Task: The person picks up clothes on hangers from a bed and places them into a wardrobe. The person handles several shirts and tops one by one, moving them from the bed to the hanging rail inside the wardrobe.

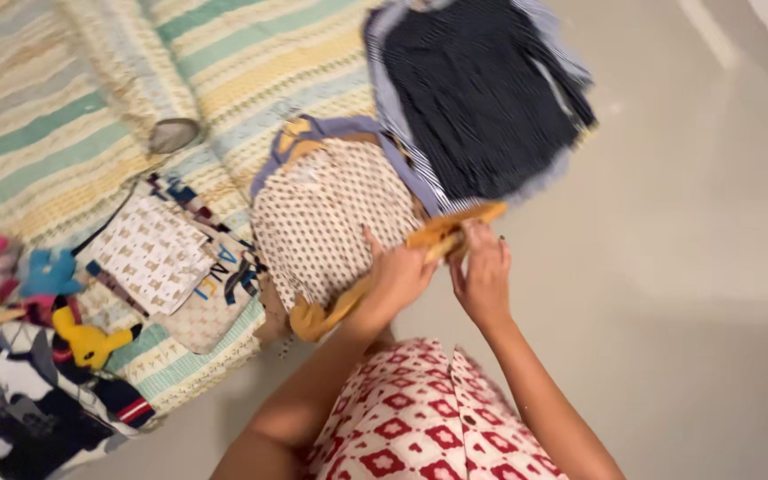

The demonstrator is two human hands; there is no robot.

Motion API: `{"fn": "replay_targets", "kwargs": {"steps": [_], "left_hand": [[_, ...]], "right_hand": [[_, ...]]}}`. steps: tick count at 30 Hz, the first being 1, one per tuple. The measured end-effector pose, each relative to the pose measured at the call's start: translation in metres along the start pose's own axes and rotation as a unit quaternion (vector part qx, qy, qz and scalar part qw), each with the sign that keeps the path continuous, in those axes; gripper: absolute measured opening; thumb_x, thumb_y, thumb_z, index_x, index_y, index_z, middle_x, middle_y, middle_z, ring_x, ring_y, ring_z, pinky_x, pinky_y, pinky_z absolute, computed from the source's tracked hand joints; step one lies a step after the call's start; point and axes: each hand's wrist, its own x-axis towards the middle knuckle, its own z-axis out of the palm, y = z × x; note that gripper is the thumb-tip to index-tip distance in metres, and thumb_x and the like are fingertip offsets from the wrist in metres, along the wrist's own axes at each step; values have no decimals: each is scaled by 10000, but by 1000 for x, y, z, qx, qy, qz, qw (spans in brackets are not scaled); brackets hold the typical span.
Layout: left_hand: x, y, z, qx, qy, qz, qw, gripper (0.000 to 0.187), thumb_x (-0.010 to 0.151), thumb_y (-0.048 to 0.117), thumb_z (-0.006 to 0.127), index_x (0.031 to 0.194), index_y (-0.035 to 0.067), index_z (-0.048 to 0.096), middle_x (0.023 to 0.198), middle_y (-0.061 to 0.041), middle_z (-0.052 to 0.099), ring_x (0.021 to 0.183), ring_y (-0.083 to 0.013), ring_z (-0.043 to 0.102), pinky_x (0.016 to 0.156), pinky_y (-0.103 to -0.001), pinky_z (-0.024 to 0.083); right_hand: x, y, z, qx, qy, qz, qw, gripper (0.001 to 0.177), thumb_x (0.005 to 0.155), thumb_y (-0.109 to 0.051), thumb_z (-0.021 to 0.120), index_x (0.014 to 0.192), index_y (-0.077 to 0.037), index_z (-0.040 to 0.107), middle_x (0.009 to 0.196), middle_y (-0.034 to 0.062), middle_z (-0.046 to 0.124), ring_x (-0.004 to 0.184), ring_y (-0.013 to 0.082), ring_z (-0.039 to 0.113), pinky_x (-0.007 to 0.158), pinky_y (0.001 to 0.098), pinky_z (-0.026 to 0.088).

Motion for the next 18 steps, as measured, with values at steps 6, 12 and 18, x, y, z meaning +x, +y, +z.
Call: {"fn": "replay_targets", "kwargs": {"steps": [6,12,18], "left_hand": [[-9,117,32,-199,40,48,978,279,980,256,667,934,-19,661,819,-279,681,836,-479,680,783,-579,520],[-70,228,44,-414,-35,42,909,829,817,134,642,1504,-65,221,941,-280,655,808,-454,678,710,-500,534],[-147,274,6,-285,-302,202,887,695,944,193,654,1581,120,385,974,-236,715,865,-385,708,810,-446,547]], "right_hand": [[-110,-56,-118,65,-23,200,977,470,914,-131,724,1350,-105,551,1252,154,677,1192,344,632,1039,466,483],[-173,-100,-144,212,70,460,859,495,881,-117,637,1335,-16,466,1080,169,686,830,309,704,694,385,570],[-253,-143,-170,119,245,498,823,325,978,-61,544,1290,23,504,942,147,654,817,202,634,710,304,509]]}}
